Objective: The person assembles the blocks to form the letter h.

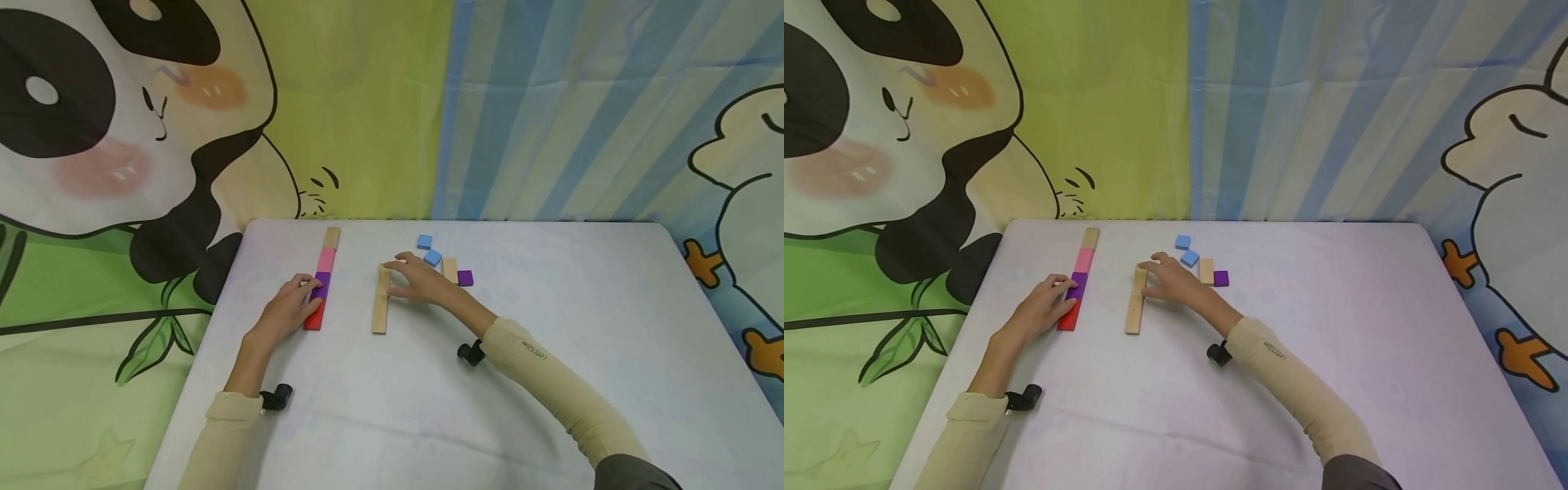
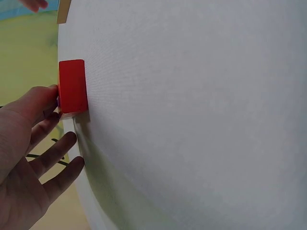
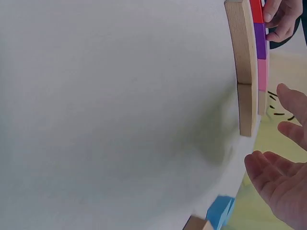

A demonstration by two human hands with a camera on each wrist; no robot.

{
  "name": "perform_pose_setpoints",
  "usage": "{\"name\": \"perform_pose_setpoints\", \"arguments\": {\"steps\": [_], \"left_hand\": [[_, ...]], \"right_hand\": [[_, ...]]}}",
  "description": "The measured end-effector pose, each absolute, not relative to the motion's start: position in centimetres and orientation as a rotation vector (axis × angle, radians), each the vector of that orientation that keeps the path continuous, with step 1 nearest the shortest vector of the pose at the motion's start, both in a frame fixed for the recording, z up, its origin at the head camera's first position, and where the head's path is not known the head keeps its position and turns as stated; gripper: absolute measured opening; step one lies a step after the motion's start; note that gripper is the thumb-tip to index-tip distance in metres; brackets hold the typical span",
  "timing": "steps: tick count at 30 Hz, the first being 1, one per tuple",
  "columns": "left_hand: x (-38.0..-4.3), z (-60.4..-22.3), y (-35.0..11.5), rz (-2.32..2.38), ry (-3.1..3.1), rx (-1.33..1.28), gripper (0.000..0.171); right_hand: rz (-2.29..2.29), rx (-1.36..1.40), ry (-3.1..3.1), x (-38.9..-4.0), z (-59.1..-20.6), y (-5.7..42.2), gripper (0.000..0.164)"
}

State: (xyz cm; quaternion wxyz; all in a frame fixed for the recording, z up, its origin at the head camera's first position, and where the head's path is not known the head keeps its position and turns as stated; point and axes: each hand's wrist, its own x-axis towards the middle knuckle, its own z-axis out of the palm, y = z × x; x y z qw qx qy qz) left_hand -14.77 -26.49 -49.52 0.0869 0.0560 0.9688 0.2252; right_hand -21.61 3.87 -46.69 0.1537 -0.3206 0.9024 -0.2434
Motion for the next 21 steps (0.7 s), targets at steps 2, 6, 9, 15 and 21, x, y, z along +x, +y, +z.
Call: {"name": "perform_pose_setpoints", "arguments": {"steps": [2, 6, 9, 15, 21], "left_hand": [[-14.8, -49.5, -26.5, 0.664, 2.888, 0.167, 0.045], [-14.7, -49.4, -26.4, 0.655, 2.882, 0.164, 0.045], [-14.7, -49.4, -26.4, 0.658, 2.878, 0.164, 0.045], [-14.7, -49.4, -26.4, 0.657, 2.882, 0.168, 0.045], [-14.8, -49.4, -26.4, 0.654, 2.883, 0.168, 0.045]], "right_hand": [[-0.707, -0.911, 2.599, -21.4, -46.6, 4.8, 0.057], [-0.720, -0.890, 2.622, -21.0, -46.6, 6.5, 0.057], [-0.736, -0.893, 2.648, -20.7, -46.6, 7.6, 0.056], [-0.754, -0.902, 2.689, -20.1, -46.4, 9.5, 0.056], [-0.760, -0.860, 2.729, -20.4, -46.4, 11.5, 0.057]]}}
